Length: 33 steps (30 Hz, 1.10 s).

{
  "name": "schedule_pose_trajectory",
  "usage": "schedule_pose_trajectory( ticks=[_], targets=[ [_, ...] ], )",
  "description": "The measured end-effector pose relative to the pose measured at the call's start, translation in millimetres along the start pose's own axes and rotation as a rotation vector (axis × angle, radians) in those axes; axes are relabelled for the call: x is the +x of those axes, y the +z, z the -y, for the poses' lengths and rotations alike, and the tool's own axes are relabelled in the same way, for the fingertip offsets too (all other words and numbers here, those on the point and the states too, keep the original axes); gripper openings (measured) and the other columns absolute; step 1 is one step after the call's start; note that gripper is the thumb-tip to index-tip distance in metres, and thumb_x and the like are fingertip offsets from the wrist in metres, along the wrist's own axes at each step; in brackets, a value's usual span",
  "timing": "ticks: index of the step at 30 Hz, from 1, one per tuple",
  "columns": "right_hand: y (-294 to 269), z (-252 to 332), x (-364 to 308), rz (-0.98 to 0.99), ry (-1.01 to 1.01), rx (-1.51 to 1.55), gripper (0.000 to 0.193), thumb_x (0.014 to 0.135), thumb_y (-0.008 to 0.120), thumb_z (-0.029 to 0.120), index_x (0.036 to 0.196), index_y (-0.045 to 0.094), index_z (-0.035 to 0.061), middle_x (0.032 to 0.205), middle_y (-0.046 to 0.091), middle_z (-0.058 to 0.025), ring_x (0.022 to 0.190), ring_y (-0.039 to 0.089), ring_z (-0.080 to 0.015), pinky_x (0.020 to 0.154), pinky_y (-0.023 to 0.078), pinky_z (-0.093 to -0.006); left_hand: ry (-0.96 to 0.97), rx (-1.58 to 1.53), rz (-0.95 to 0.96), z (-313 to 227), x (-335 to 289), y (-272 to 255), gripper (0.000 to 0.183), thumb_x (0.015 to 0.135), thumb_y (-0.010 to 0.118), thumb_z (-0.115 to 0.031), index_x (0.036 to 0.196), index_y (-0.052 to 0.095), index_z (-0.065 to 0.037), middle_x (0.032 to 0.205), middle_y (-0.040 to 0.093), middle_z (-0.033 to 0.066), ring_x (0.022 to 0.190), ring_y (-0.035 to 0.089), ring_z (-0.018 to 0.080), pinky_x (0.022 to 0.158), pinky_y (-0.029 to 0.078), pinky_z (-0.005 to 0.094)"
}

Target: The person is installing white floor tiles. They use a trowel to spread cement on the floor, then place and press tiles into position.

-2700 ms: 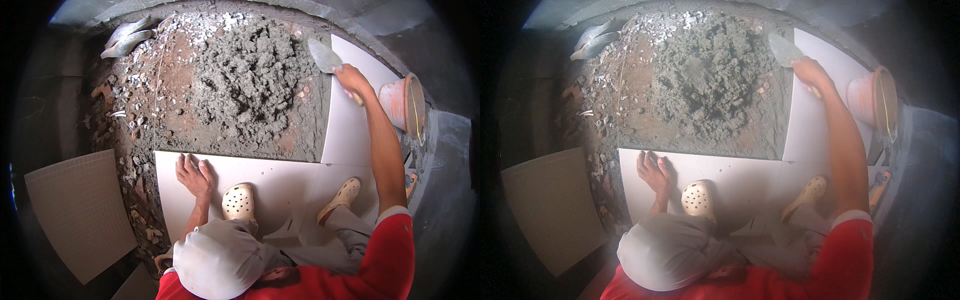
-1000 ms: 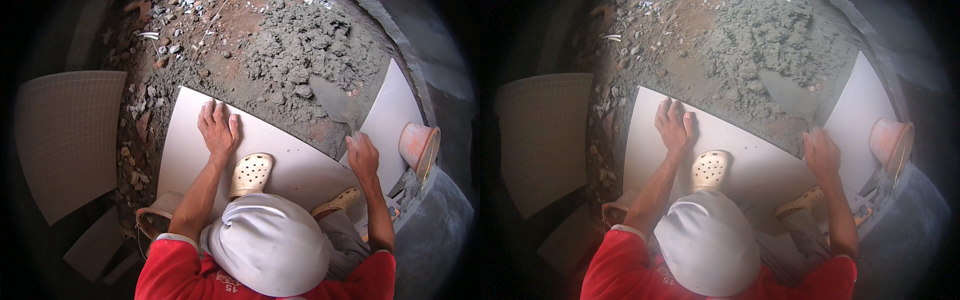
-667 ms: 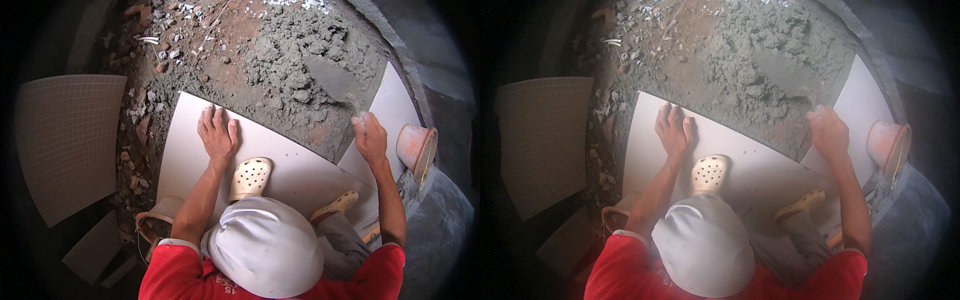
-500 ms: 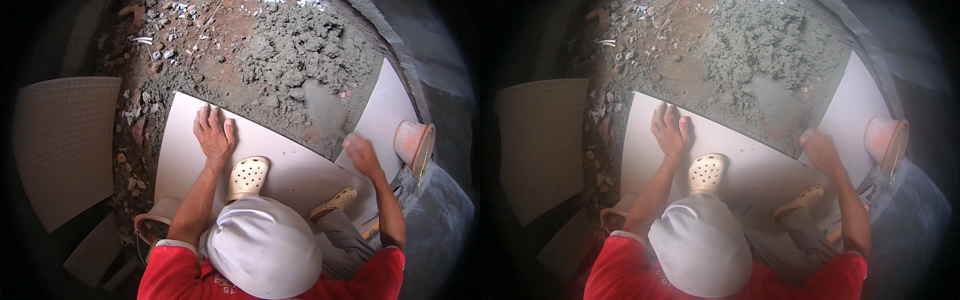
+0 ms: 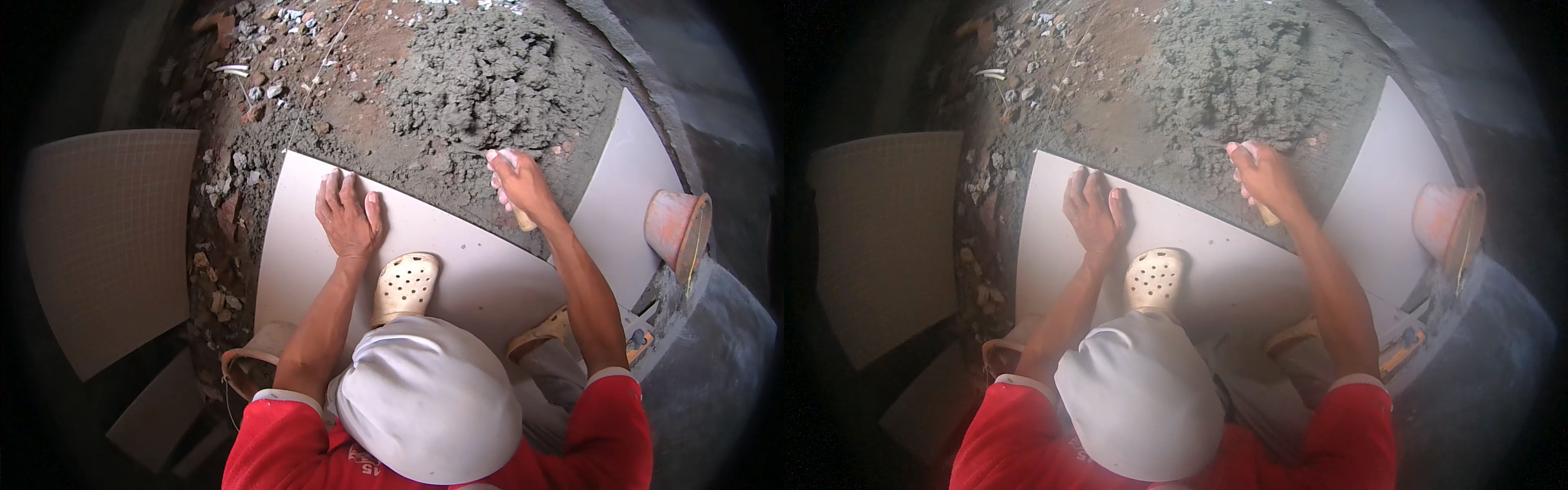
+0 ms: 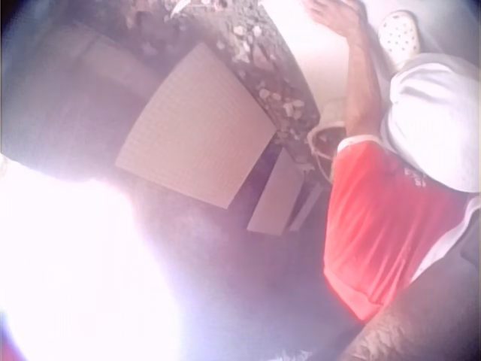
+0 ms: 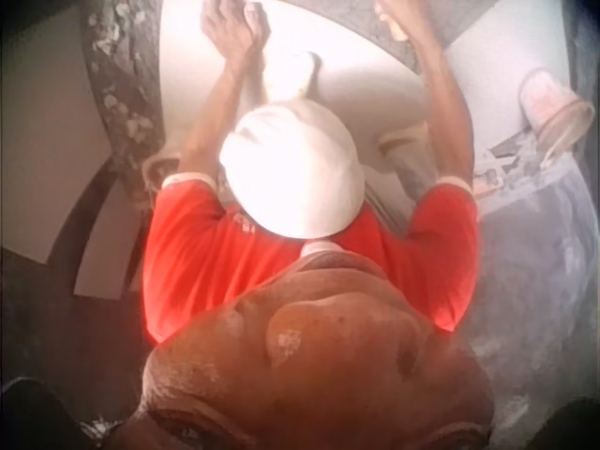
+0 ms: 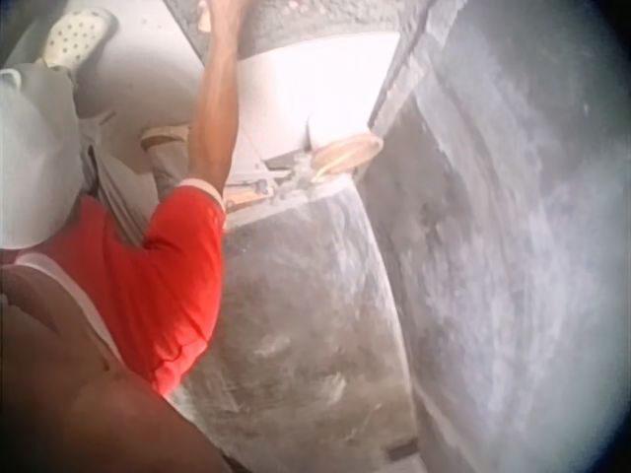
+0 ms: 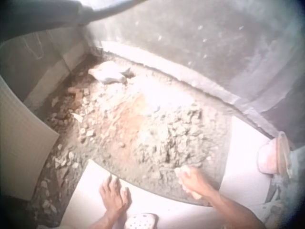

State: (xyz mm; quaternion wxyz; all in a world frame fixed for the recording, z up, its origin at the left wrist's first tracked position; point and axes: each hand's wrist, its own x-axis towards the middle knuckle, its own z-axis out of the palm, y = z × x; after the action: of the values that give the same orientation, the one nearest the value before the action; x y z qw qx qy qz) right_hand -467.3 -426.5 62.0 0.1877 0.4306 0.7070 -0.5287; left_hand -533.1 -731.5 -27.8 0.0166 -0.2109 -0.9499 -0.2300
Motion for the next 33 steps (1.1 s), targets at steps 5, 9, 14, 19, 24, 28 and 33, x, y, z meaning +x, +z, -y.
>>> schedule_pose_trajectory(
  ticks=[5, 9, 14, 19, 24, 28, 33],
  targets=[
    [4.6, -7.8, -16.5, -0.007, -0.025, 0.078, 0.042, 0.106, 0.058, 0.045, 0.1, 0.061, 0.0036, 0.075, 0.059, -0.0017, 0.052, 0.053, -0.0075, 0.044, 0.044, -0.0269, -0.021, -0.01, 0.01, 0.9, 0.9, -1.0, 0.052, 0.097, 0.061, -0.033, 0.141, 0.054, -0.005, 0.153, 0.045, 0.0198, 0.144, 0.037, 0.0422, 0.121, 0.027, 0.0549],
    [8.8, -8.6, -23.1, -0.052, -0.093, 0.03, 0.04, 0.106, 0.059, 0.043, 0.1, 0.061, 0.0038, 0.074, 0.059, -0.0021, 0.052, 0.053, -0.0076, 0.043, 0.043, -0.0267, 0.0, -0.002, -0.007, 3.0, 1.2, 1.8, 0.052, 0.097, 0.062, -0.033, 0.141, 0.054, -0.005, 0.153, 0.044, 0.02, 0.144, 0.037, 0.0424, 0.121, 0.027, 0.0549],
    [6.0, -3.8, -44.7, -0.089, -0.122, 0.018, 0.038, 0.107, 0.059, 0.041, 0.1, 0.062, 0.004, 0.075, 0.059, -0.0025, 0.052, 0.053, -0.0074, 0.043, 0.043, -0.0257, -0.015, -0.016, 0.016, 4.3, -1.4, 2.1, 0.053, 0.097, 0.062, -0.034, 0.141, 0.054, -0.005, 0.153, 0.044, 0.0208, 0.145, 0.036, 0.0429, 0.121, 0.026, 0.0553],
    [-2.2, 29.3, -69.9, -0.008, -0.138, 0.054, 0.035, 0.108, 0.057, 0.038, 0.102, 0.062, 0.0036, 0.076, 0.059, -0.0022, 0.052, 0.053, -0.007, 0.044, 0.044, -0.0251, -0.009, -0.011, 0.011, 2.0, 0.1, -0.5, 0.054, 0.097, 0.061, -0.034, 0.142, 0.053, -0.005, 0.154, 0.044, 0.0215, 0.145, 0.037, 0.0437, 0.121, 0.027, 0.0562],
    [0.0, 56.5, -73.7, 0.101, -0.093, 0.323, 0.033, 0.11, 0.055, 0.035, 0.107, 0.059, 0.003, 0.08, 0.058, -0.0028, 0.052, 0.052, -0.0065, 0.045, 0.045, -0.0245, -0.005, -0.021, -0.001, 0.7, 2.4, -3.3, 0.055, 0.097, 0.061, -0.035, 0.142, 0.053, -0.004, 0.153, 0.045, 0.0218, 0.144, 0.038, 0.0438, 0.12, 0.027, 0.0565],
    [1.6, 79.2, -39.9, 0.263, -0.247, 0.648, 0.036, 0.111, 0.051, 0.038, 0.11, 0.057, 0.0026, 0.08, 0.058, -0.0048, 0.049, 0.053, -0.0091, 0.039, 0.045, -0.0259, -0.019, -0.002, 0.001, -0.1, 1.6, -2.3, 0.055, 0.098, 0.061, -0.036, 0.142, 0.053, -0.004, 0.152, 0.045, 0.0218, 0.143, 0.038, 0.0432, 0.12, 0.028, 0.0564],
    [32.6, 159.4, 72.0, 0.674, -0.304, 1.253, 0.034, 0.111, 0.048, 0.04, 0.111, 0.056, 0.0067, 0.074, 0.057, 0.0018, 0.047, 0.051, -0.0054, 0.037, 0.046, -0.0228, -0.05, 0.008, 0.022, 0.2, 0.7, -1.9, 0.056, 0.096, 0.063, -0.036, 0.141, 0.054, -0.005, 0.152, 0.046, 0.0201, 0.143, 0.038, 0.0427, 0.121, 0.028, 0.0557]
  ],
)
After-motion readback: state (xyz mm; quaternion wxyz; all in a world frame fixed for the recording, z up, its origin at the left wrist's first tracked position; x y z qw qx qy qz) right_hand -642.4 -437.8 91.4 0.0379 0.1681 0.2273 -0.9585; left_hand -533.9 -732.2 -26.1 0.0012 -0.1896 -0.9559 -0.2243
